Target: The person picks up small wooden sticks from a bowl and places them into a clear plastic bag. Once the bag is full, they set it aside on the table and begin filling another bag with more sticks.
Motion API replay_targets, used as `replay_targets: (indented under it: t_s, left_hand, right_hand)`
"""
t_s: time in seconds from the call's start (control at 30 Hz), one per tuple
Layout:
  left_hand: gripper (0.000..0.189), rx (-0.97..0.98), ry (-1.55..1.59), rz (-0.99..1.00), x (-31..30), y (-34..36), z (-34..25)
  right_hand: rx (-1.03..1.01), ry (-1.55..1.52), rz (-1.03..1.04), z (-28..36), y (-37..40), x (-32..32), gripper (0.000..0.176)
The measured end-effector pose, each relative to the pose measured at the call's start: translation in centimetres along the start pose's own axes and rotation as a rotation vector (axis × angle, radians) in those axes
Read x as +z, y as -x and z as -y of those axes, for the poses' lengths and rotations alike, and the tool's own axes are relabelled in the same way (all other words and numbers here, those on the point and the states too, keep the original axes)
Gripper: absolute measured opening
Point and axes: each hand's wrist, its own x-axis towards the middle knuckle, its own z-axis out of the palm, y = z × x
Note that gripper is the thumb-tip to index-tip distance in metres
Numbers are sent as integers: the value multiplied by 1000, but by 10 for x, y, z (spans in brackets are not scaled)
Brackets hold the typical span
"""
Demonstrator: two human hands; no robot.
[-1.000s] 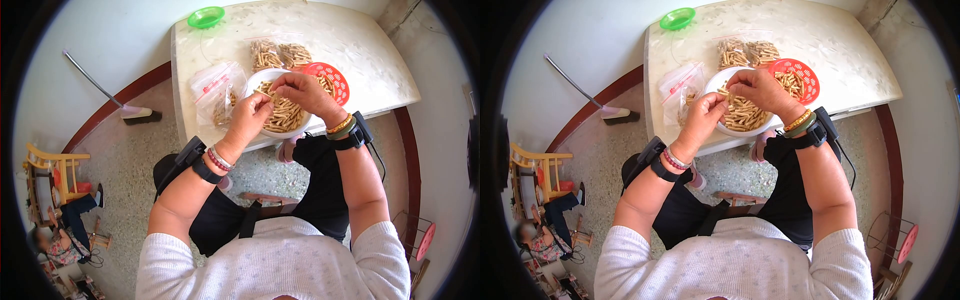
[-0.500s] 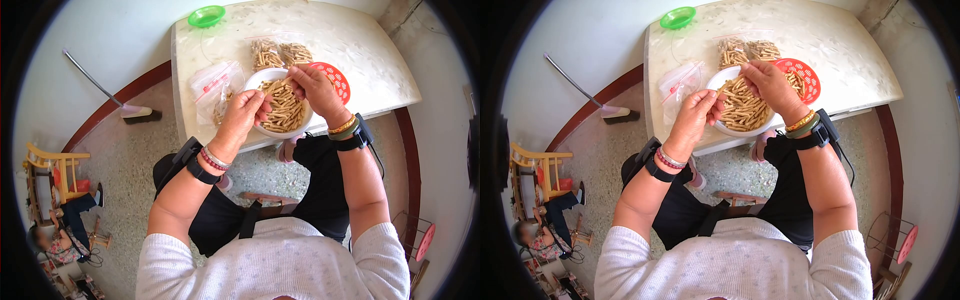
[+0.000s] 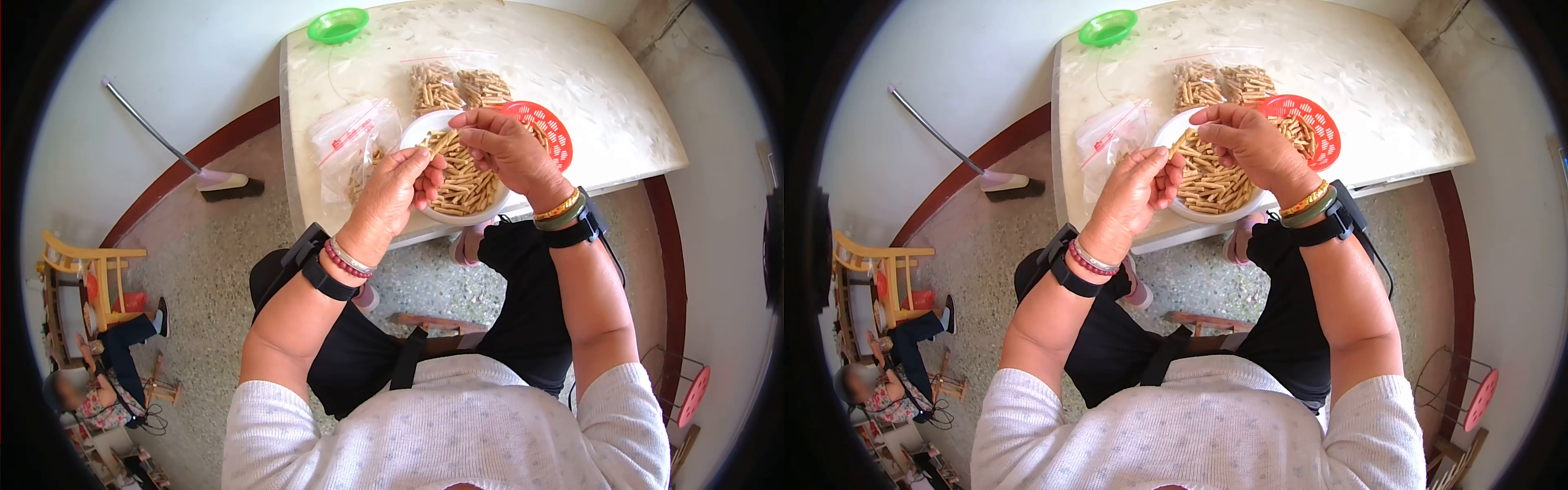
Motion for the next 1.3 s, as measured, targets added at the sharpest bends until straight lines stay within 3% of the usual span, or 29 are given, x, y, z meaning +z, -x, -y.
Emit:
replay_targets:
  t_s: [0.13, 0.33, 0.63, 1.07, 1.3]
  left_hand:
    - [28, -27, 16, 8, 0, 0, 0]
    - [28, -32, -12, 11, 0, 0, -2]
    - [32, 33, -255, -33, 5, 1, -3]
    - [30, 90, -265, -50, 9, 0, 2]
    - [25, 25, -259, 24, 5, -1, 3]
  right_hand:
    - [-3, 71, 121, 0, -2, -1, 16]
    - [-34, 59, 146, -1, -1, 1, 15]
    - [-60, 197, 80, -2, -2, 4, 12]
    - [-103, 212, 41, -4, -1, 4, 17]
    - [-89, 288, 13, 0, 5, 14, 19]
